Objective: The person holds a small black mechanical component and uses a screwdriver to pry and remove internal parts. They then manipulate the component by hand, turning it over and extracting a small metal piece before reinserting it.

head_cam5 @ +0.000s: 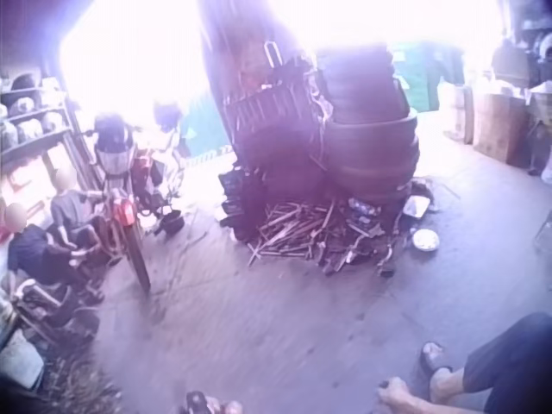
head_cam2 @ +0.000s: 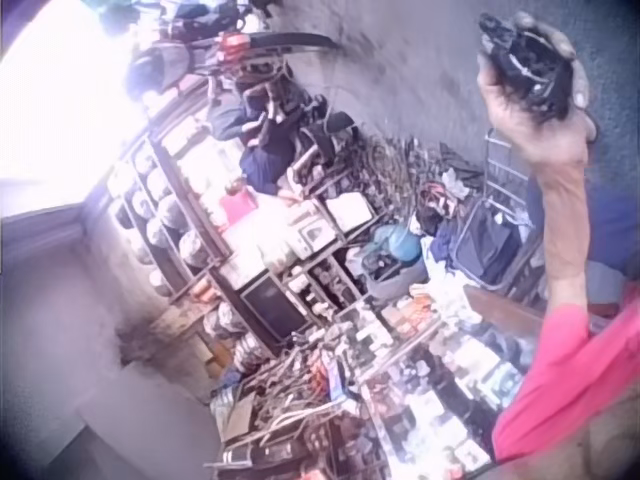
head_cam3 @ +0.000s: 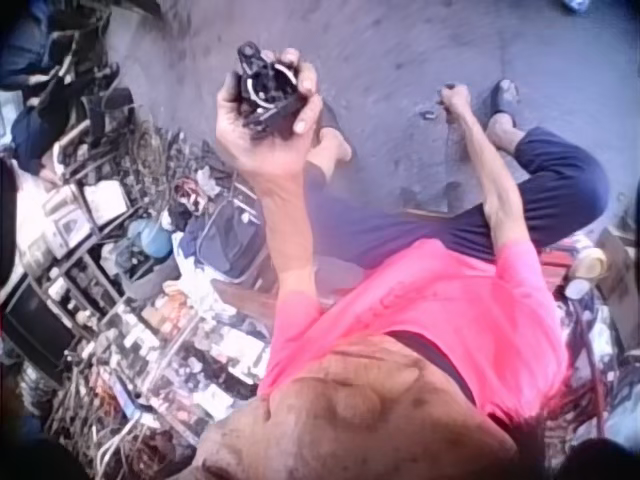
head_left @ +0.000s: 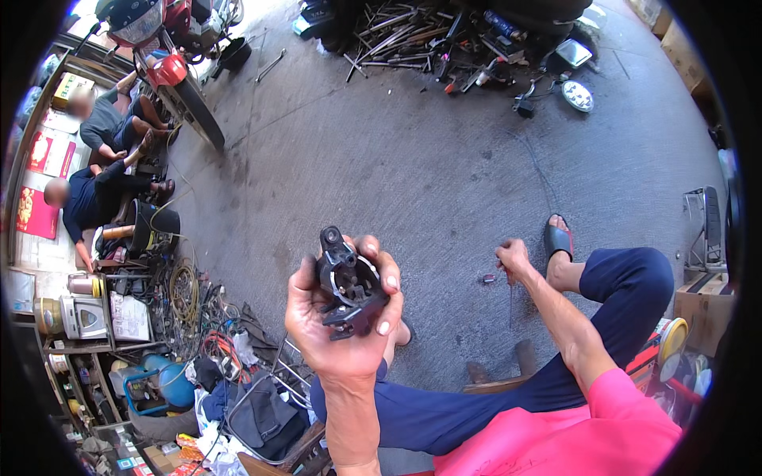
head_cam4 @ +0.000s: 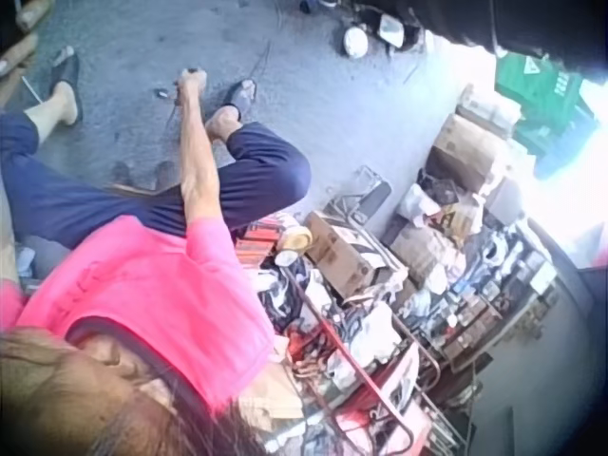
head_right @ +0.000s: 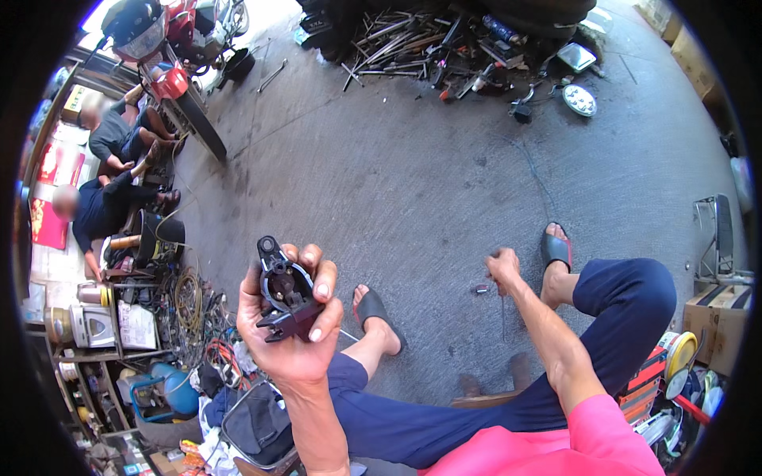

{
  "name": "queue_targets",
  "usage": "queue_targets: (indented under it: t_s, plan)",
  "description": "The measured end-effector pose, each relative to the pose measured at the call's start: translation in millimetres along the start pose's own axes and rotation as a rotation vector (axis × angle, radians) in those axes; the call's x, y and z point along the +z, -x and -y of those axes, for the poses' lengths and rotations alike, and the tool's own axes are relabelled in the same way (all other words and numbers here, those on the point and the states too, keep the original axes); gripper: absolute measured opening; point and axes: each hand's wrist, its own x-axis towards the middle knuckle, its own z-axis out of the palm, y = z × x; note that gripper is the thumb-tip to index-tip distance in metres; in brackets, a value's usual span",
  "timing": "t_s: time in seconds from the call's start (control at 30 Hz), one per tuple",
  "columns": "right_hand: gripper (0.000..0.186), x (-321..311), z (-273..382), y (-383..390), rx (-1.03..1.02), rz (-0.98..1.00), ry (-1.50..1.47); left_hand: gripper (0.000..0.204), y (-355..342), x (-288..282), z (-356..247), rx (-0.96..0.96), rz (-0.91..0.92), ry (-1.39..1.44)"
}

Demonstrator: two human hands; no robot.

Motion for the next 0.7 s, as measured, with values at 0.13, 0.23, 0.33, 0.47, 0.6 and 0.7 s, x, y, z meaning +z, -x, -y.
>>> queue_targets:
  t_s: [0.13,0.23,0.33,0.47,0.6,0.7]
  plan:
    - [0.025,-42,91,20,-0.340,0.059,-0.115,0.040,2,13,0,0.062,0.006,-0.125]
    - [0.027,-90,189,81,-0.645,0.118,-0.071,0.039,-2,15,5,0.148,0.027,-0.251]
    - [0.025,-128,249,166,-0.779,0.222,-0.137,0.036,-12,21,14,0.208,0.003,-0.341]
    - [0.024,-141,252,219,-1.121,0.326,-0.252,0.038,-21,28,26,0.153,-0.030,-0.409]
    - [0.020,-135,229,238,-1.030,0.370,-0.432,0.040,-26,31,44,0.118,-0.100,-0.586]
    - [0.020,-133,226,233,-1.059,0.344,-0.454,0.041,-27,33,52,0.123,-0.085,-0.666]
